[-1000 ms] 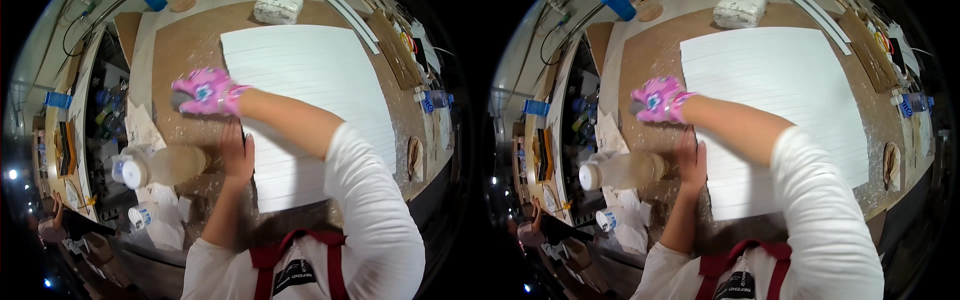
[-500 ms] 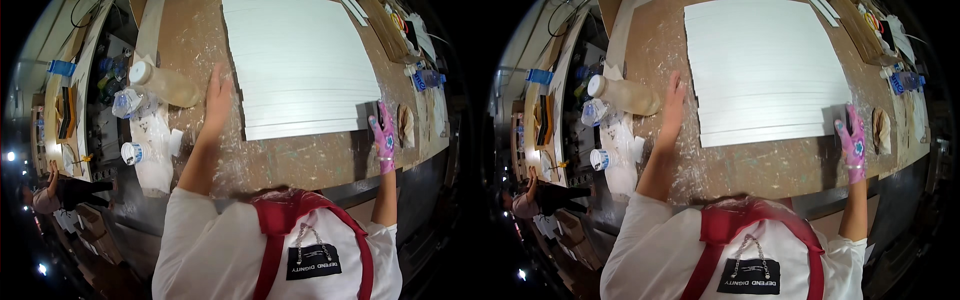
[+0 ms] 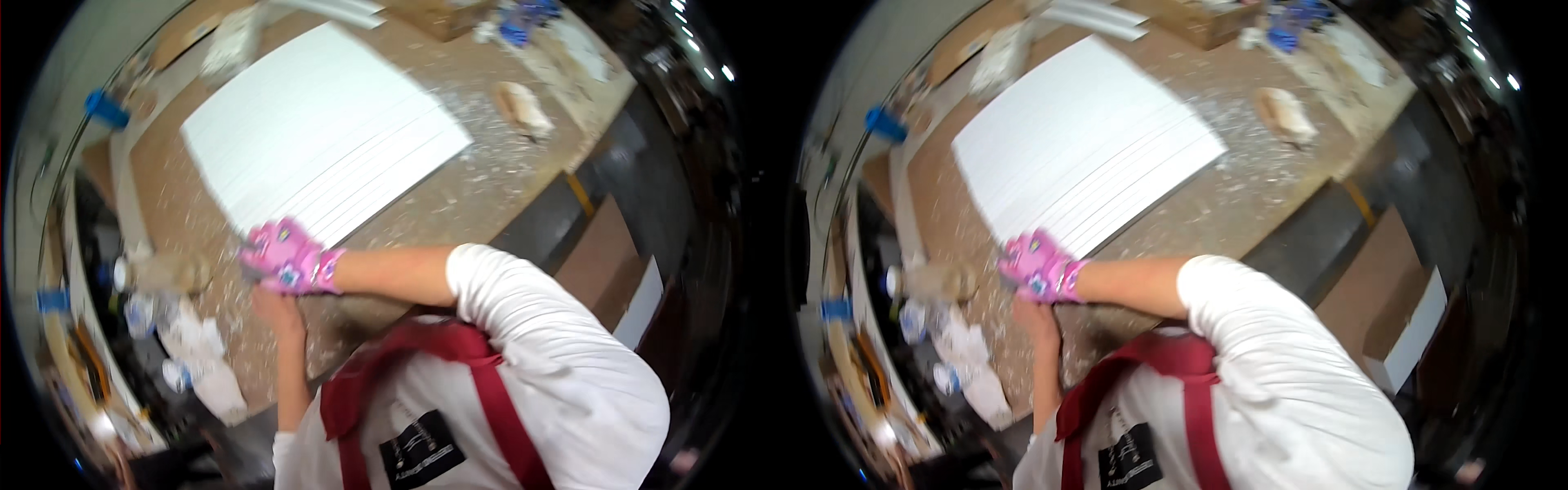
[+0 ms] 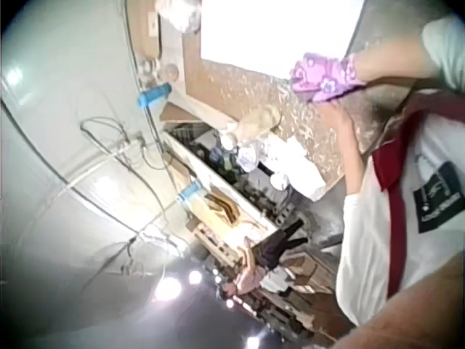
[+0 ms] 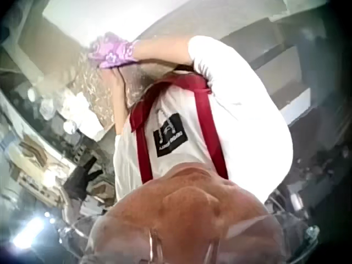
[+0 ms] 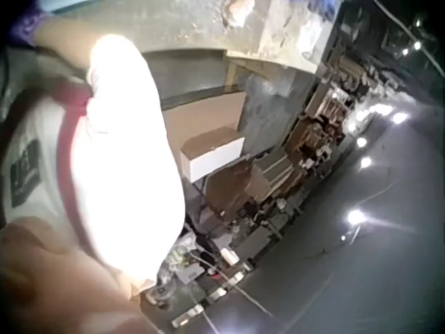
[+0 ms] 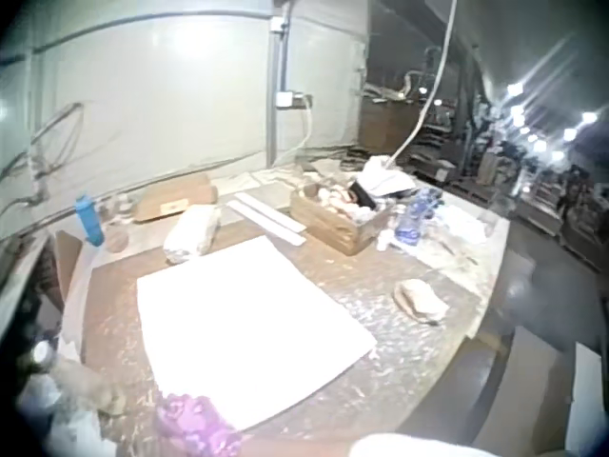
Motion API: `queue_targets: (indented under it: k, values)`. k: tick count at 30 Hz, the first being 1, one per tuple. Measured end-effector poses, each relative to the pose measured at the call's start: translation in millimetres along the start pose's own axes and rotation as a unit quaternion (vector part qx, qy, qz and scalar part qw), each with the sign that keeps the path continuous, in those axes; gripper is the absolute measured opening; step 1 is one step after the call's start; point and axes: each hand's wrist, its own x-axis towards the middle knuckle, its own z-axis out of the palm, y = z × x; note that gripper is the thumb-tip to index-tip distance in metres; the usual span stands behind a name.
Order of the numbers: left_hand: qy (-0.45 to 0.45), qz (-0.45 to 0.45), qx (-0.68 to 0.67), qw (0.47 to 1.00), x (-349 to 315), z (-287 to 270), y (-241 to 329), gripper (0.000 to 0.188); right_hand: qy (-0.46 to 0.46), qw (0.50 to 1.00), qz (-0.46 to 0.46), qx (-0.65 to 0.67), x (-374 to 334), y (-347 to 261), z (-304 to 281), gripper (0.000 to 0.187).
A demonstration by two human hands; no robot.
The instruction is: The person cleans multiple white wooden planks by applying a liquid from a bottle onto a cloth and wiping the surfaces and edges. The person then stacks the cleaned planks together on a workbench and uses a small sanding block on the top of the stack.
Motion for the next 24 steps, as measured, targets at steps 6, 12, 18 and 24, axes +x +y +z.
queue_targets:
  k: [6,12,18,24]
  values:
    - [0.099,0.083,-0.081,0.988,-7,-44,26,0.071,0.146,0.956,0.234,-0.094,-107,152,-108,0.054]
    - [-0.03,0.185,0.057,0.981,42,-51,83,0.078,0.198,0.962,0.126,-0.136,-92,77,-56,0.038]
    - [-0.109,0.174,0.057,0.977,57,-53,95,0.086,0.139,0.966,0.166,-0.141,-128,165,-93,0.027]
    - [-0.089,0.165,0.069,0.98,55,-51,91,0.084,0.121,0.95,0.247,-0.148,-100,164,-109,0.049]
